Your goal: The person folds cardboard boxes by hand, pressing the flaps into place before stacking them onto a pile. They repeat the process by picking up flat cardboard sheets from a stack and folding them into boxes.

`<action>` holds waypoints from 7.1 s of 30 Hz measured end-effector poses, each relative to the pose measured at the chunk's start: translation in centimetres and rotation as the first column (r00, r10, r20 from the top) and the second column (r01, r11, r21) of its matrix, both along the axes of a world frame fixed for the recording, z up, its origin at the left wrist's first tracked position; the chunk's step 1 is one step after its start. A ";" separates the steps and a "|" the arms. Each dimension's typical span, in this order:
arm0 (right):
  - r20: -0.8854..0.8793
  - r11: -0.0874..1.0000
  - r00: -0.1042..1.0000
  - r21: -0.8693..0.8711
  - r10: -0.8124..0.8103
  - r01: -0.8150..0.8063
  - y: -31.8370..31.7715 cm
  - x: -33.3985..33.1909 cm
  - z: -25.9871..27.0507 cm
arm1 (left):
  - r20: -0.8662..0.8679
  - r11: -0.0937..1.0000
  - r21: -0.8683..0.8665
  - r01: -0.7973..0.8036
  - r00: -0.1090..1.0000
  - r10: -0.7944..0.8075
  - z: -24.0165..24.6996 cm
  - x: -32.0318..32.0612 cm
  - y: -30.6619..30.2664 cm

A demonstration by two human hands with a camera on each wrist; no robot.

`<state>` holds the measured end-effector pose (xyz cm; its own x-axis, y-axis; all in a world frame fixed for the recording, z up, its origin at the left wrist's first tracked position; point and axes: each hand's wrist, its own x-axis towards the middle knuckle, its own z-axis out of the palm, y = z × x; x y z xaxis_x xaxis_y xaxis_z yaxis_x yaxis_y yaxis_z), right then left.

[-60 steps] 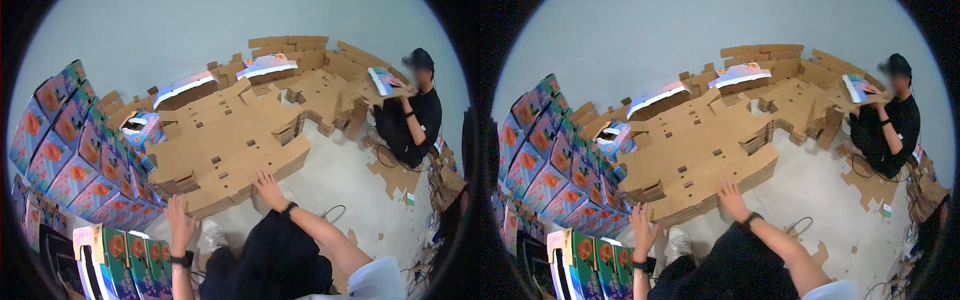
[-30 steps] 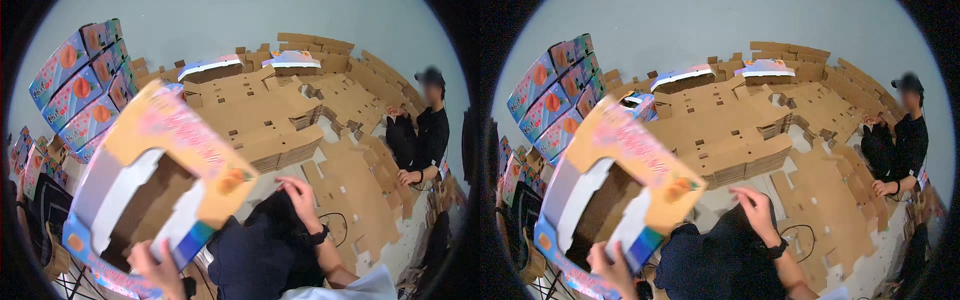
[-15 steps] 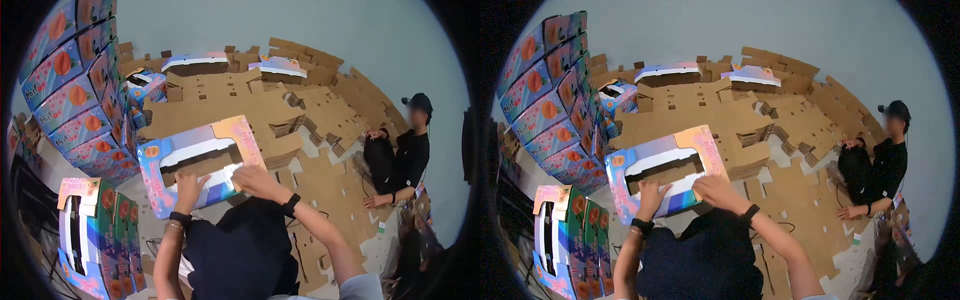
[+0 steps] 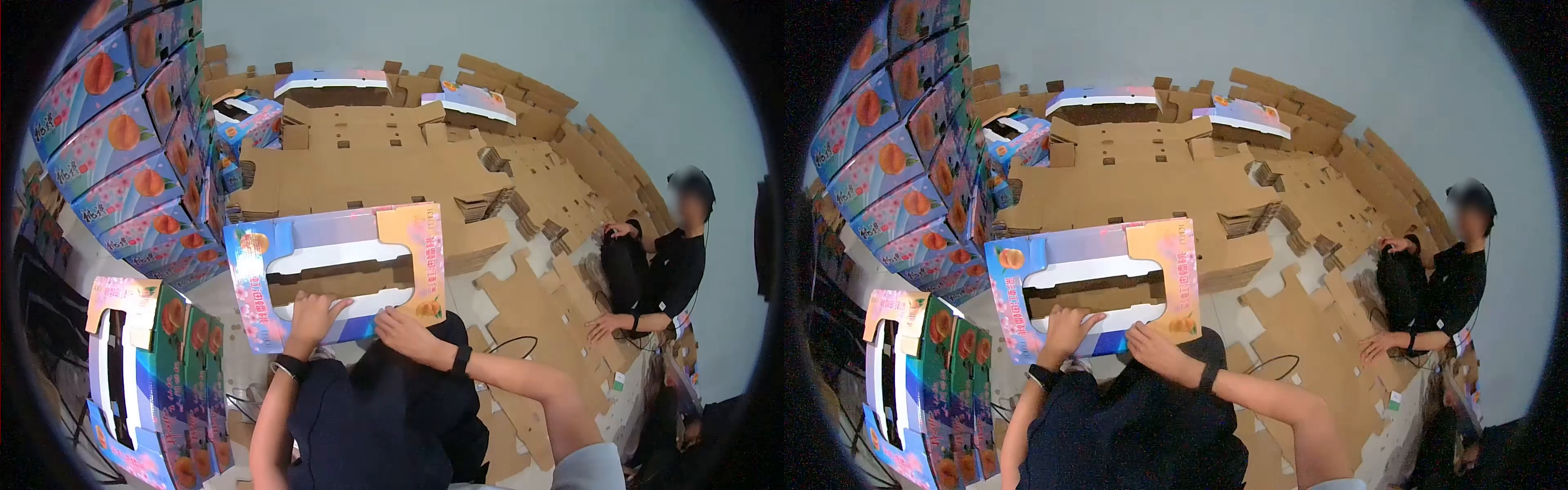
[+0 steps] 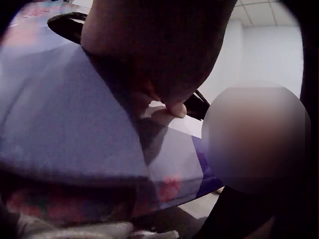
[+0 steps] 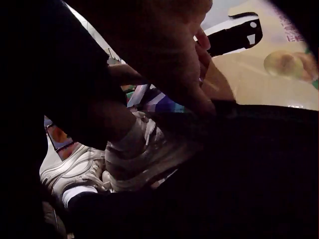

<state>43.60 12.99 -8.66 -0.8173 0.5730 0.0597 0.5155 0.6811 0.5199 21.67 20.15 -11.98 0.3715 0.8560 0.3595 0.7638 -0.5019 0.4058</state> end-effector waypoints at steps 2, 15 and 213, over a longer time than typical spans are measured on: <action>-0.008 0.999 1.000 -0.049 -0.017 0.017 0.1 0.1 -0.2 | 0.000 1.000 -0.028 0.000 1.000 0.000 0.2 -0.1 -0.1; -0.136 0.977 0.989 -0.210 -0.056 0.027 -1.8 1.8 0.0 | -0.083 0.956 -0.215 0.199 0.972 -0.221 2.8 -6.3 0.2; -0.453 0.671 0.503 -0.387 -0.736 0.633 12.6 22.1 -1.7 | -0.239 0.991 0.109 0.079 0.970 -0.051 -0.6 -0.8 6.8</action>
<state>65.72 25.56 -10.32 -0.0132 0.9803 0.1968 0.9964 0.0294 -0.0798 20.83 26.91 -12.61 0.5108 0.7846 0.3513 0.7948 -0.5867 0.1547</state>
